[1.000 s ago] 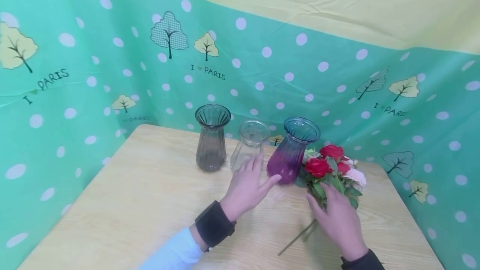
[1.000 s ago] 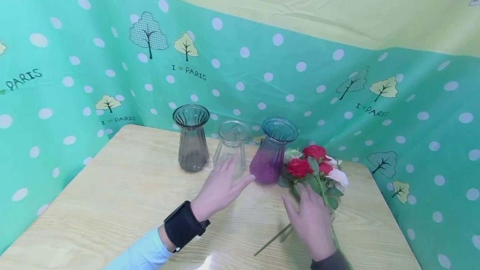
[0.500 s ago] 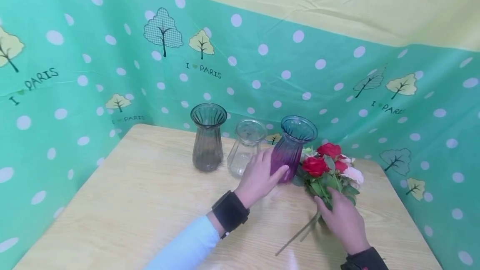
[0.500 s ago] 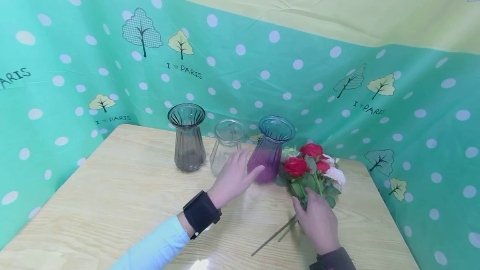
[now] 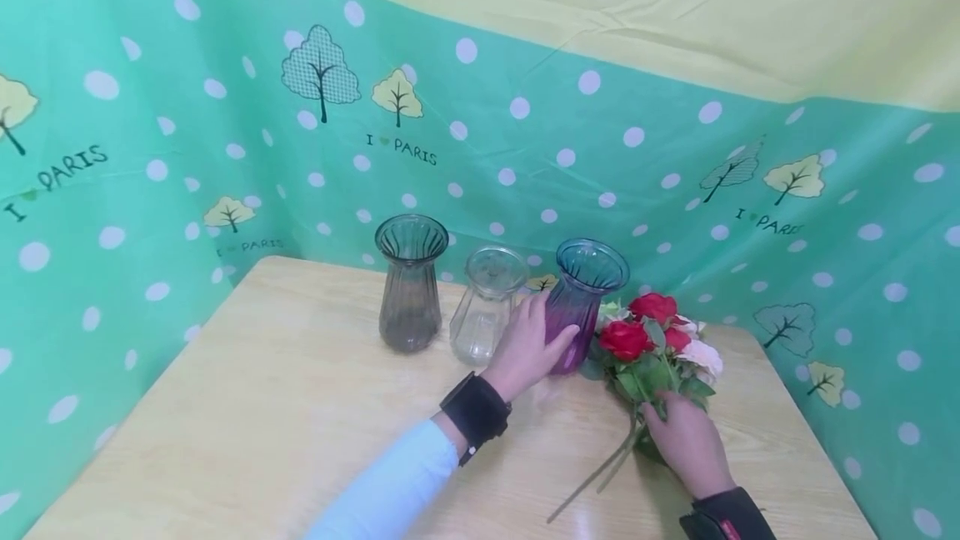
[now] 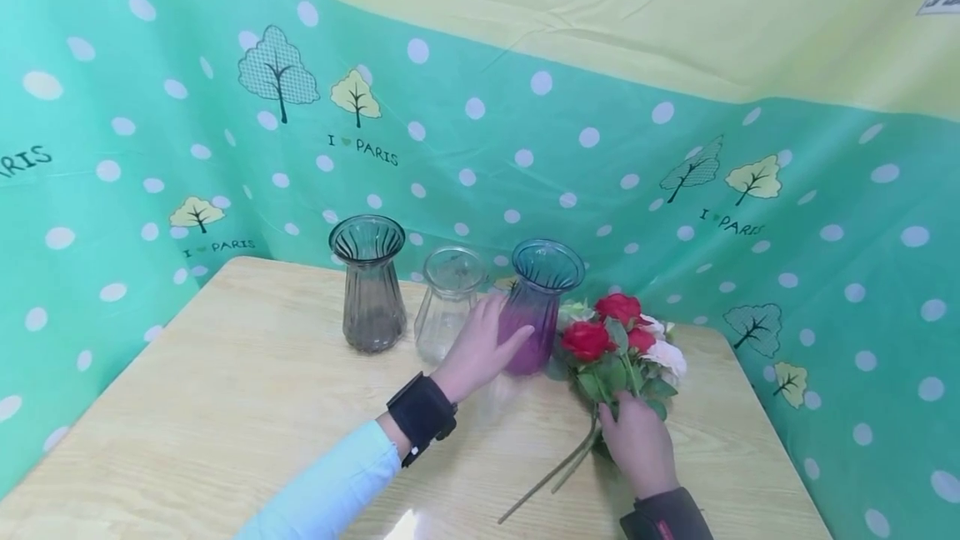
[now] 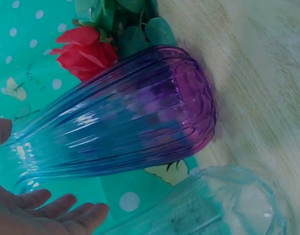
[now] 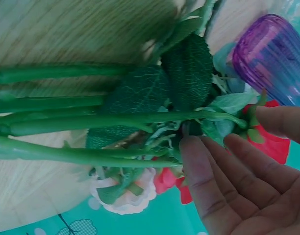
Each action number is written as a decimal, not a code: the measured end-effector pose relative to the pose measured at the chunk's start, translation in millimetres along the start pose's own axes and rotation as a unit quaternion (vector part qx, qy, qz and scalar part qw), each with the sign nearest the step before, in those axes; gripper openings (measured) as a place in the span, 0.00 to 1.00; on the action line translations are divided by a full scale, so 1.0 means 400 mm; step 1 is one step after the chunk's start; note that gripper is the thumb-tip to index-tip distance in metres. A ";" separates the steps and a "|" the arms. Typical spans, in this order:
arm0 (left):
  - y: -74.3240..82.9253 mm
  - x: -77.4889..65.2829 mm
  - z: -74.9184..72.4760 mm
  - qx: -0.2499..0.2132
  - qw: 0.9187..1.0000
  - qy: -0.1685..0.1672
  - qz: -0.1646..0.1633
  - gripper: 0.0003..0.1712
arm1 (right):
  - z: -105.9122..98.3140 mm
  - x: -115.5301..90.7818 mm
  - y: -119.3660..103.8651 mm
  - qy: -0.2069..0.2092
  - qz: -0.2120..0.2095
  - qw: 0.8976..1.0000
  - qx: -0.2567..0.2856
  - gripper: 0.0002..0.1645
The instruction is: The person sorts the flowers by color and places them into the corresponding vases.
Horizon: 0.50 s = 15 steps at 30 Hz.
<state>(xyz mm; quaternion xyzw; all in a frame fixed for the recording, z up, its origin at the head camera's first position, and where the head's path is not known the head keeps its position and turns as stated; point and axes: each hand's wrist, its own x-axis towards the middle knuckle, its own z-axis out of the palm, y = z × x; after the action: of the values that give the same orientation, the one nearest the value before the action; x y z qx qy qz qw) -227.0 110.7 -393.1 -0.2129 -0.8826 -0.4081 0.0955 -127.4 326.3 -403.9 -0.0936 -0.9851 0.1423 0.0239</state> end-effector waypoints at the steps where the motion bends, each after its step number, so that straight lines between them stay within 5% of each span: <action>1: -0.002 0.004 0.005 -0.008 1.000 0.000 -0.002 0.41 | 0.003 0.002 0.003 0.001 -0.001 1.000 -0.002 0.23; 15: -0.012 0.055 0.045 -0.056 0.998 -0.011 -0.011 0.47 | 0.023 0.022 0.026 -0.009 0.010 1.000 -0.018 0.14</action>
<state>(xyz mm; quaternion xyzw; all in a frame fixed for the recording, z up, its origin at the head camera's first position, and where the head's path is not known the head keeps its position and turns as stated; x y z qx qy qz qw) -248.7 128.0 -400.5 -0.2125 -0.8617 -0.4557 0.0689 -134.7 335.0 -415.5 -0.1023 -0.9868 0.1253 0.0115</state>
